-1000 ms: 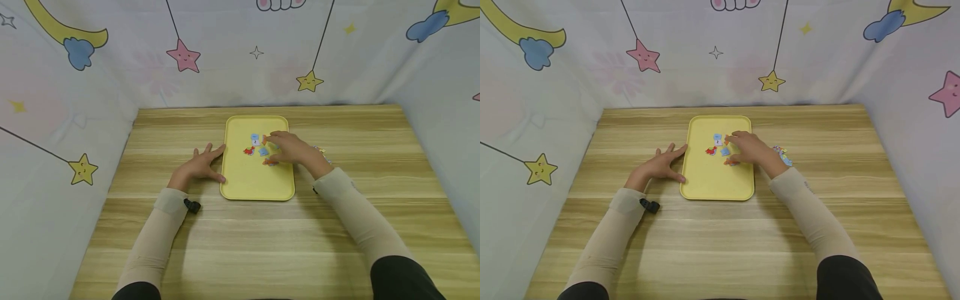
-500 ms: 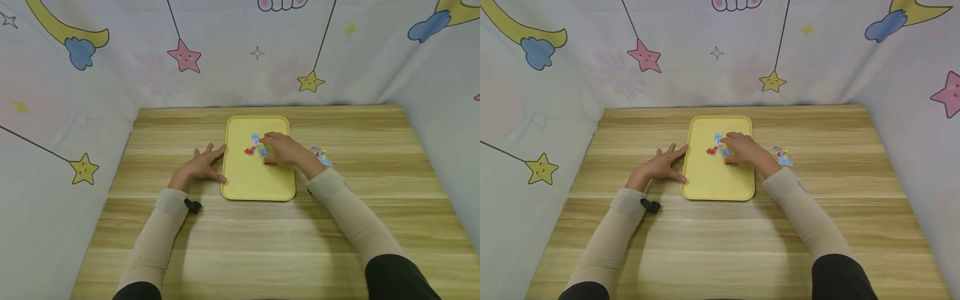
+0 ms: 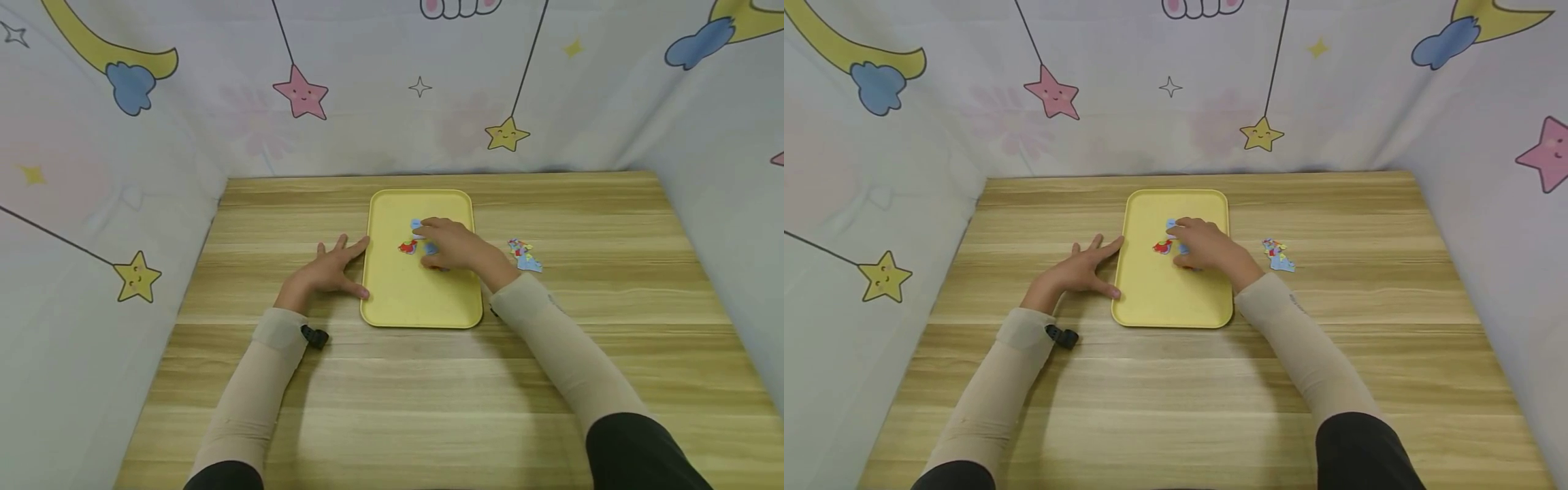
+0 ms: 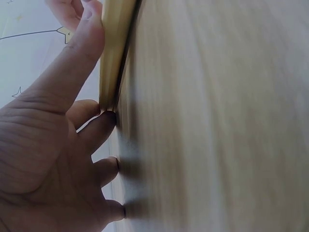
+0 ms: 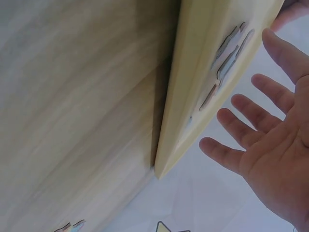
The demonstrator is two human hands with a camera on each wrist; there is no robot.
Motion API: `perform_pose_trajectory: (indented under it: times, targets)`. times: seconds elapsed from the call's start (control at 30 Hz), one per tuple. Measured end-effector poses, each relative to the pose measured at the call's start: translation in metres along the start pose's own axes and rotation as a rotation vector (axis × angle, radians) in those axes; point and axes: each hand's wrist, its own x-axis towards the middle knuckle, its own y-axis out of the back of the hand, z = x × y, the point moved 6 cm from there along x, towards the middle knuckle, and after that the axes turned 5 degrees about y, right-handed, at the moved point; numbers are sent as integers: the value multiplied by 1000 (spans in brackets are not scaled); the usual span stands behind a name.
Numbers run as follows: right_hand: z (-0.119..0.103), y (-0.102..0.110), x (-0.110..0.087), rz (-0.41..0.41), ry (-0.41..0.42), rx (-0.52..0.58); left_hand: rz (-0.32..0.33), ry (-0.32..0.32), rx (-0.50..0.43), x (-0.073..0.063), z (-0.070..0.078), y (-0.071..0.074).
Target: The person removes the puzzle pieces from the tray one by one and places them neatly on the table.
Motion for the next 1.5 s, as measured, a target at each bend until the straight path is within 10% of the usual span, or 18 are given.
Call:
perform_pose_trajectory:
  times: [1.5]
  targets:
    - [-31,-16,19,36,153,-162,-4,11,-10,-3,1,0]
